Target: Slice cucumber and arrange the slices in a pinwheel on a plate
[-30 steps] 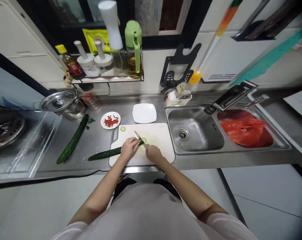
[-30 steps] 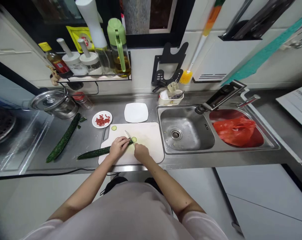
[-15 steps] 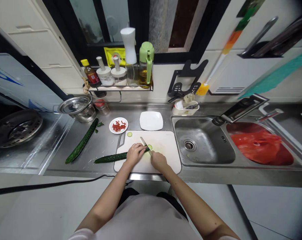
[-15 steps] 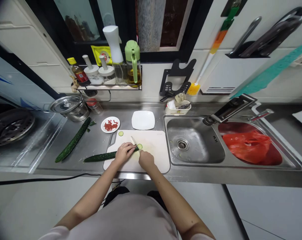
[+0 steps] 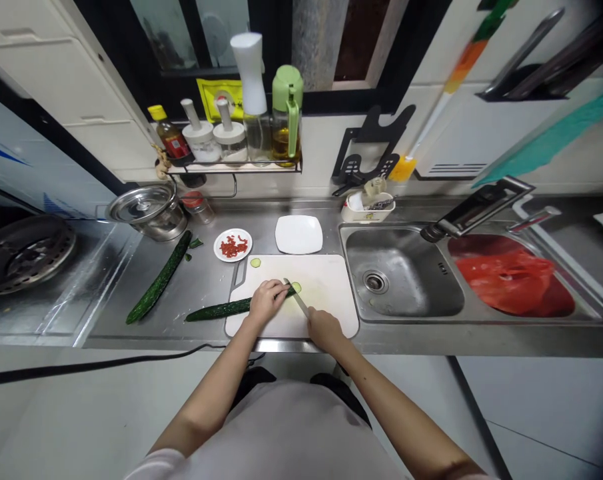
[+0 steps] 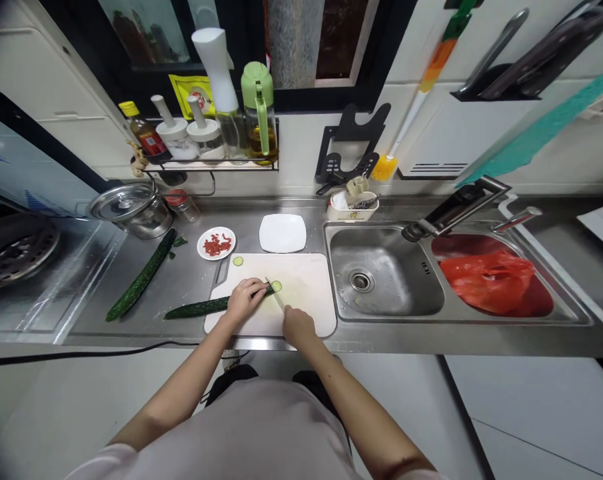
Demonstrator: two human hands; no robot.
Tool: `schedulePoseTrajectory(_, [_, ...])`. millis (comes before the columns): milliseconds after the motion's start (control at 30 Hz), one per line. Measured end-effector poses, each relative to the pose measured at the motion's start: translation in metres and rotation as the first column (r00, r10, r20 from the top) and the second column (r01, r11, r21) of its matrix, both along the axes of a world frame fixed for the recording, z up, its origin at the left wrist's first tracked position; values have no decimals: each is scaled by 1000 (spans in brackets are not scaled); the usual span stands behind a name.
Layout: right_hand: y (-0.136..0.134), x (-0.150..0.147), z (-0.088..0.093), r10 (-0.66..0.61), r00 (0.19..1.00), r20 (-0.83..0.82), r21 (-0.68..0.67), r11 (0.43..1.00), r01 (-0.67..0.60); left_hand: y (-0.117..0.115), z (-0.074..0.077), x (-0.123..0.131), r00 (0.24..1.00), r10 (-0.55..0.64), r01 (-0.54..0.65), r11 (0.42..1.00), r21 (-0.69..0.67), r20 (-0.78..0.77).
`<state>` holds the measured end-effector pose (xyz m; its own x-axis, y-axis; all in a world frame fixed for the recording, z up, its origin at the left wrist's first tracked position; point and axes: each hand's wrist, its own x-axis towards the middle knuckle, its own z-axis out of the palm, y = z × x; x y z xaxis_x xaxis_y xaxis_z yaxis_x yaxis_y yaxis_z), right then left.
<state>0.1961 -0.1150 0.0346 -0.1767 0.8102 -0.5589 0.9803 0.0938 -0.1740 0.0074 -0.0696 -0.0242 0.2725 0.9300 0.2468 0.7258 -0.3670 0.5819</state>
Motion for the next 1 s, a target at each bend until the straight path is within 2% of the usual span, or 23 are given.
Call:
schedulePoseTrajectory(467, [38, -25, -3, -13, 996, -90, 47, 999, 17, 1, -2, 0, 1000, 4, -4, 1000, -26, -11])
schedulePoseTrajectory(767, [33, -23, -2, -16, 996, -93, 59, 998, 21, 0, 2, 0, 1000, -1, 0, 999, -49, -25])
schedulePoseTrajectory(1000, [10, -10, -3, -18, 998, -52, 35, 999, 20, -2, 5, 0, 1000, 0, -1, 999, -41, -25])
